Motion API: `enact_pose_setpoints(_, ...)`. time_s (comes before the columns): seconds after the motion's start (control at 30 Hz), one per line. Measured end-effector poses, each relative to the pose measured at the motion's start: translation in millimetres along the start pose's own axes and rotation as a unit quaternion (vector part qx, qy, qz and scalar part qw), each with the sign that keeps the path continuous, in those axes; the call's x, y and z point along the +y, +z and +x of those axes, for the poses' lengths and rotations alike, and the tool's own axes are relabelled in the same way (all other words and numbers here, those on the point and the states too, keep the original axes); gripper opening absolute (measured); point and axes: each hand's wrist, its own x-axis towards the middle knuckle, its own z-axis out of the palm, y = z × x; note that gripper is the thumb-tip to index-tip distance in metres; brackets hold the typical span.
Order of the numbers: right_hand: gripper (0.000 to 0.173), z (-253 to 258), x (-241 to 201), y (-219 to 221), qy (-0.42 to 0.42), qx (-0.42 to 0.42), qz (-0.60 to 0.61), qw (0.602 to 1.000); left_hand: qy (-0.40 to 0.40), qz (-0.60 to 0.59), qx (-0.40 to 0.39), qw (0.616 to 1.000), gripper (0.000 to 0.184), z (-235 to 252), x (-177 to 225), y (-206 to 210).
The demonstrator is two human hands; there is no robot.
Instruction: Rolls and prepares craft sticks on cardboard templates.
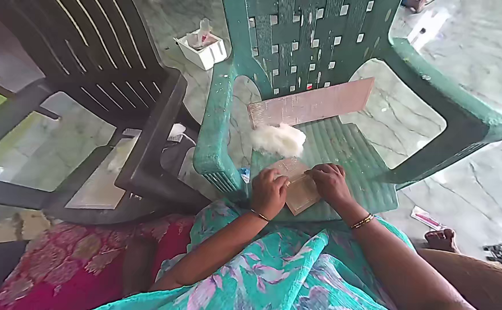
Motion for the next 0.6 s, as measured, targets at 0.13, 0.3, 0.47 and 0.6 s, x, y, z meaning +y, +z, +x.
enact_pose_setpoints(0.13,0.027,-2.5,-9.0,6.7,-0.068,0.039,0.0,0.997,0.002,0.007,-0.122,0.993,0.032,-2.0,8.9,-6.2)
enact_pose_setpoints(0.3,0.024,-4.3,-15.6,6.2,-0.053,0.045,0.028,0.997,-0.052,0.013,-0.211,0.976,0.037,0.6,5.4,-20.9)
enact_pose_setpoints(0.47,0.022,17.0,-15.9,-1.9,0.018,0.027,0.047,0.998,-0.088,-0.017,-0.225,0.97,0.036,5.8,-0.5,-28.2)
enact_pose_setpoints(0.6,0.022,58.7,-15.6,-13.9,0.013,0.032,0.026,0.999,-0.088,-0.038,-0.197,0.976,0.042,9.9,-6.2,-27.6)
